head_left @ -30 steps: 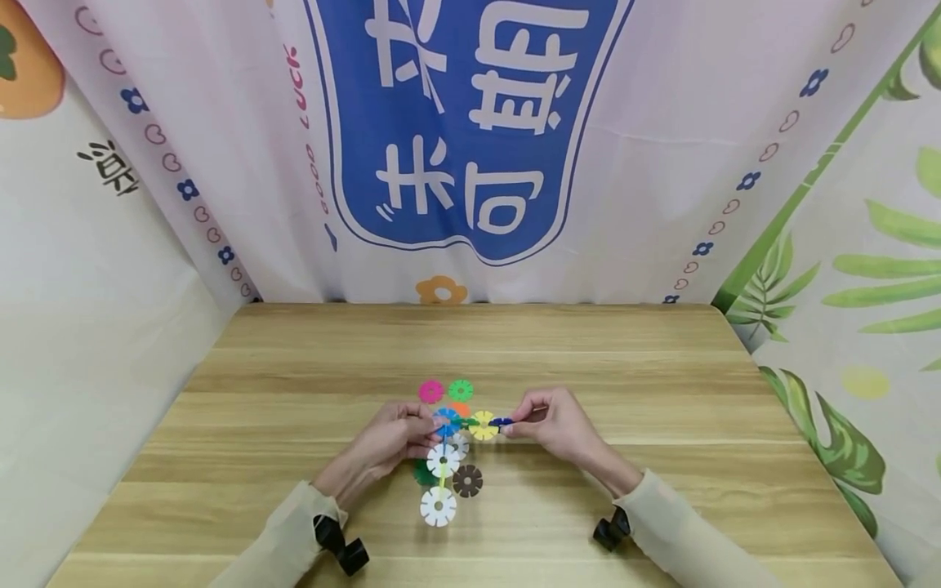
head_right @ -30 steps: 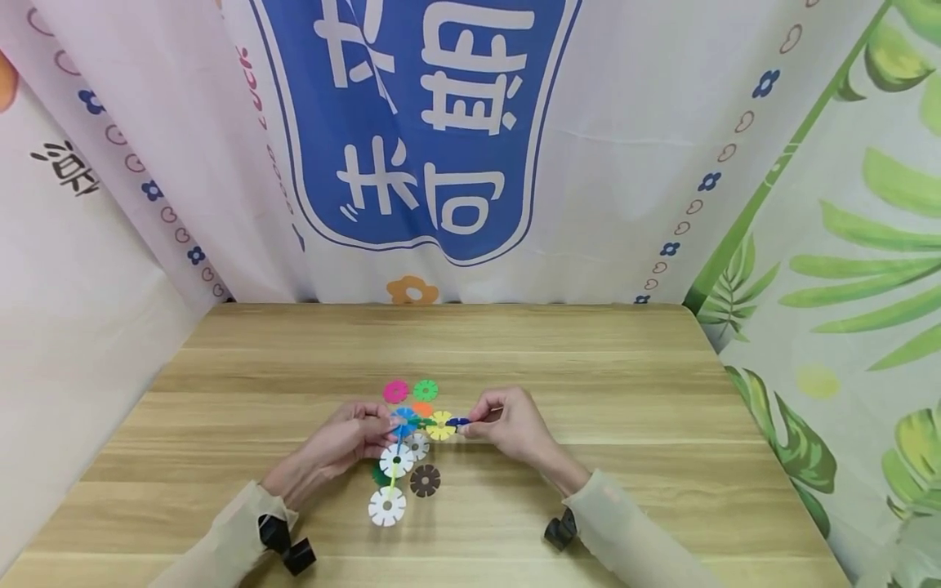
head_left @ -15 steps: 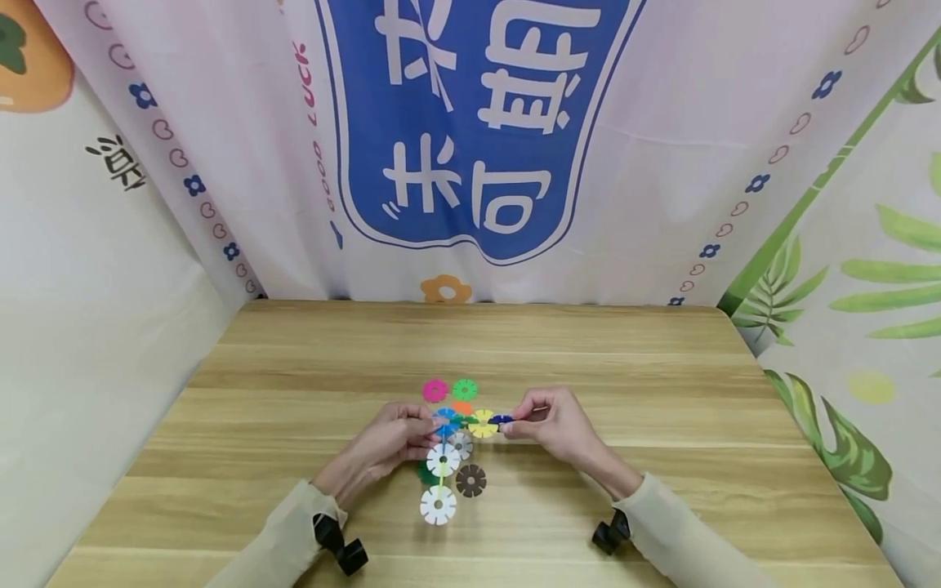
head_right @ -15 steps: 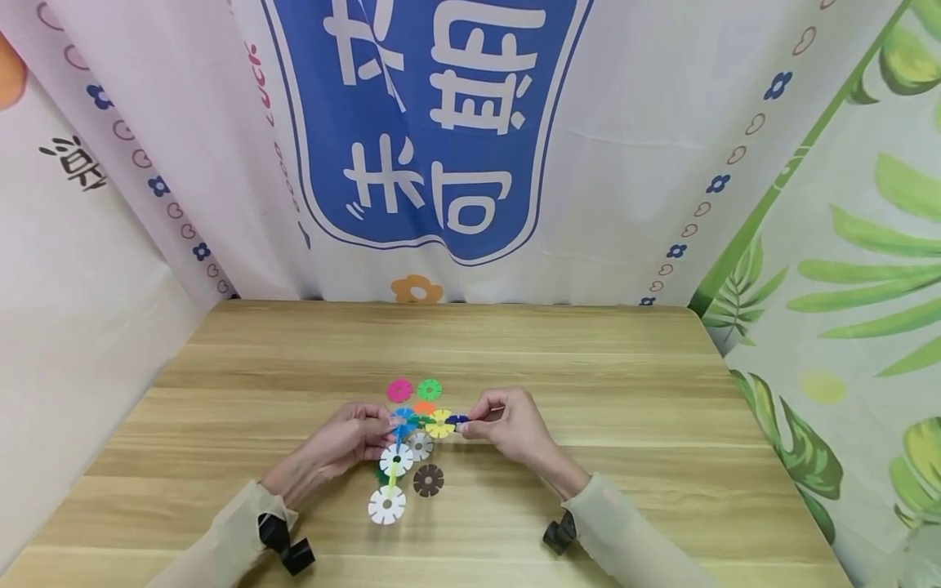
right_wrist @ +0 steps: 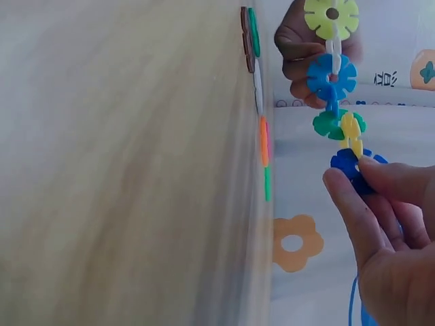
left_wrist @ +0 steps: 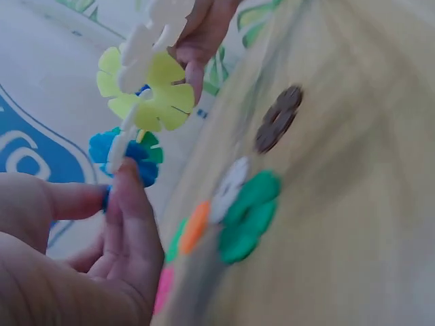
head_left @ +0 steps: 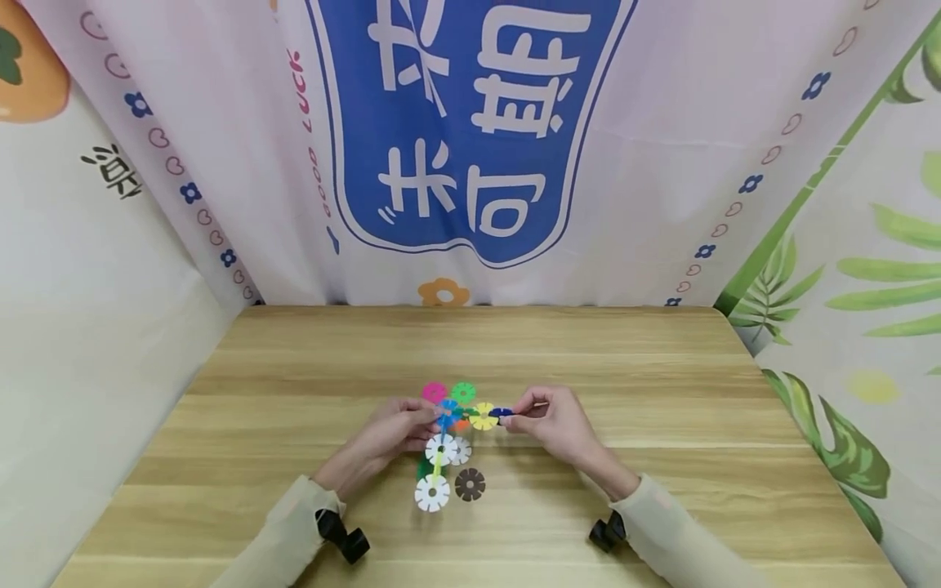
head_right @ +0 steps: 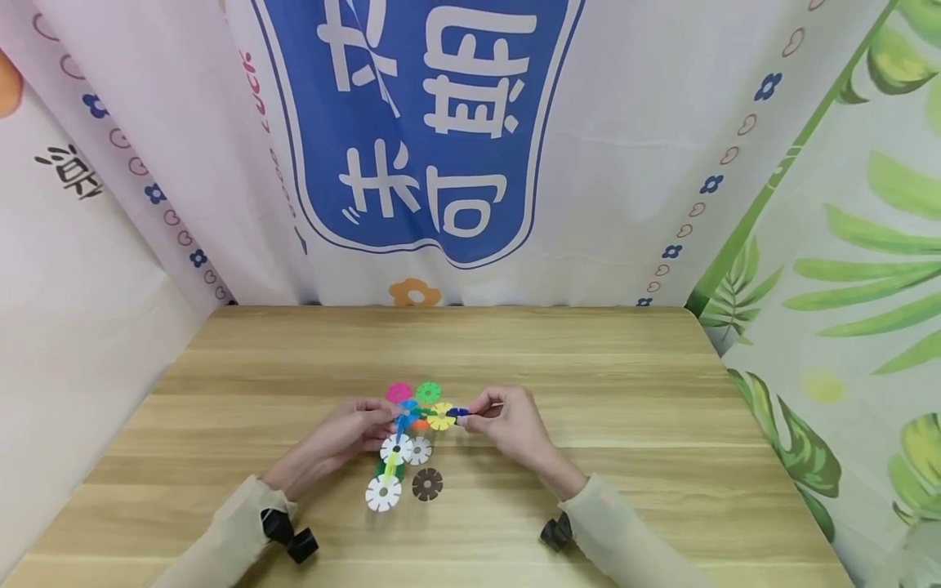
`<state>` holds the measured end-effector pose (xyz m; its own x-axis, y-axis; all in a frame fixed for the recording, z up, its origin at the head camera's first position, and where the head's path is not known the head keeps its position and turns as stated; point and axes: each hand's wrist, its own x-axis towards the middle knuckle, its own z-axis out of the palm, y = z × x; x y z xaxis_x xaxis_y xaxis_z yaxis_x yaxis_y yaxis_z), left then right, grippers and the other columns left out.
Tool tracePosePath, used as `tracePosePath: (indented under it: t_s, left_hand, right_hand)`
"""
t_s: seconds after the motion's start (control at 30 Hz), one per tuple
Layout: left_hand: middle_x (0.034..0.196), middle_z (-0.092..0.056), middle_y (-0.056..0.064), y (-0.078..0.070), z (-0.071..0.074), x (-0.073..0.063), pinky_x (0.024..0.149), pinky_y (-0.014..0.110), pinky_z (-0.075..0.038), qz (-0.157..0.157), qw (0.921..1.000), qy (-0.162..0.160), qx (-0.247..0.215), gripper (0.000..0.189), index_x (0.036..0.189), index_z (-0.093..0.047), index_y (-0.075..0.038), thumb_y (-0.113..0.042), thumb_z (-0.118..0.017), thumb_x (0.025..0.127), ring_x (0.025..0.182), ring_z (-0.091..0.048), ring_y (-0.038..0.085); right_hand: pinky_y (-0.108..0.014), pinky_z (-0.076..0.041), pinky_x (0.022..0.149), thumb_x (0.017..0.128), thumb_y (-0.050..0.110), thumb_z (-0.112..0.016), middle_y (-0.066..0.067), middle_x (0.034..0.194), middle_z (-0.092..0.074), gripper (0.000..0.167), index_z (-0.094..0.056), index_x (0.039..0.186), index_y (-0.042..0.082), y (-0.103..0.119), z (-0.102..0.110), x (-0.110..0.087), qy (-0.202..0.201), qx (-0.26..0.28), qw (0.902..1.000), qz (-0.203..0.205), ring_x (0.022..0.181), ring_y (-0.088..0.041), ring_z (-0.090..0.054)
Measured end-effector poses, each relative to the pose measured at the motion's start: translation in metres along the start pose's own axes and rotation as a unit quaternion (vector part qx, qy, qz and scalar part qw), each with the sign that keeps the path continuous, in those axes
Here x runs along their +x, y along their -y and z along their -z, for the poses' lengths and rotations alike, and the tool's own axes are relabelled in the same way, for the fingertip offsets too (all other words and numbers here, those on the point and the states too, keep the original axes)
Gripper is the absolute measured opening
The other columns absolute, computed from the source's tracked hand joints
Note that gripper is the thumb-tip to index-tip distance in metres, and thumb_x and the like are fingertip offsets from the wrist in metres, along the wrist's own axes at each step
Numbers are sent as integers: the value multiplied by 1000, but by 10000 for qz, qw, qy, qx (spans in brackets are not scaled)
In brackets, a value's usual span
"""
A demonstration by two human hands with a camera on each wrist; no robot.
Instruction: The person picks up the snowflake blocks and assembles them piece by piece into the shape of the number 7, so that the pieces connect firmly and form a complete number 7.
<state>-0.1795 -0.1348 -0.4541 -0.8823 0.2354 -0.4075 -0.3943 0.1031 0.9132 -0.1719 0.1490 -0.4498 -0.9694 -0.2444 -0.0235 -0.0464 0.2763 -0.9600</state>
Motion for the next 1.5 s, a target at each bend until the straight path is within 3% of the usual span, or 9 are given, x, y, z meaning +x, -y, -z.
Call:
tracePosePath:
  t_s: [0.13, 0.27, 0.33, 0.5, 0.67, 0.9, 1.07, 1.2, 1.5]
  left_hand:
    - [100, -73, 14, -14, 8, -14, 79, 29, -66, -547, 9941, -630, 694, 31, 127, -64, 7, -14, -62, 104, 86, -69, 18]
    - [107, -71, 18, -32, 8, -30, 73, 24, -59, -1264, 9712, -1273, 1568, 26, 122, -70, 2, -17, -64, 104, 89, -63, 21]
    - [102, -71, 16, -39, 2, -37, 67, 22, -56, -1435, 9687, -1151, 1665, 23, 118, -72, 0, -16, -65, 104, 84, -61, 20]
    - [95, -77, 18, -39, -25, -44, 70, 30, -67, -1351, 9814, -346, 1320, 24, 115, -73, 6, -14, -64, 105, 76, -71, 17]
    - [101, -76, 27, -24, -45, -35, 80, 39, -69, -1189, 9866, -449, 1027, 31, 120, -69, 13, -13, -60, 107, 84, -80, 29]
    - [96, -78, 24, -10, -47, -20, 74, 28, -69, -1114, 9844, -1359, -109, 23, 118, -70, 11, -5, -65, 102, 75, -78, 19]
    - [100, -78, 23, -9, -25, -10, 75, 29, -69, -996, 9838, -1479, -181, 20, 115, -72, 10, -2, -67, 100, 75, -76, 16]
    - [101, -78, 17, -6, -5, -7, 77, 27, -69, -831, 9836, -1583, -227, 22, 117, -72, 11, -3, -65, 101, 75, -77, 15]
    - [98, -76, 8, -9, 19, -12, 83, 28, -68, -653, 9883, -1356, -249, 28, 124, -69, 12, -6, -64, 102, 80, -78, 14]
  right_hand:
    - [-26, -66, 65, 83, 1, -84, -10, 87, -77, 11, -74, 85, 6, 4, -3, 1, -547, -368, 9974, 296, 77, -27, -76]
    - [-20, -64, 62, 81, -3, -84, -12, 84, -78, 13, -74, 81, 4, 9, -7, 3, -1187, -583, 9872, 894, 71, -16, -73]
    - [-20, -64, 62, 80, -6, -83, -14, 82, -78, 13, -73, 80, 2, 11, -12, 3, -1319, -542, 9830, 1156, 69, -13, -72]
    - [-20, -63, 57, 79, -9, -80, -16, 78, -76, 13, -72, 78, 1, 17, -33, 0, -1364, -410, 9789, 1465, 65, -10, -68]
    - [-22, -64, 56, 79, -9, -79, -15, 79, -76, 13, -72, 79, 2, 22, -54, -4, -1413, -343, 9774, 1535, 64, -7, -68]
    - [-20, -66, 70, 87, 1, -80, -12, 86, -76, 12, -70, 83, 4, 28, -68, -10, -559, -445, 9860, 1507, 78, -17, -75]
    - [-21, -66, 81, 95, 22, -79, -4, 93, -77, 13, -74, 93, 10, 23, -60, 0, 355, -829, 9903, 1057, 89, -16, -76]
    - [-20, -61, 78, 95, 23, -78, 1, 92, -75, 12, -74, 93, 12, 18, -51, 14, 844, -1596, 9811, 699, 86, -10, -69]
    - [-23, -58, 70, 92, 16, -80, -5, 90, -71, 16, -73, 100, 4, 21, -49, 66, 784, -2566, 9625, 394, 78, -15, -62]
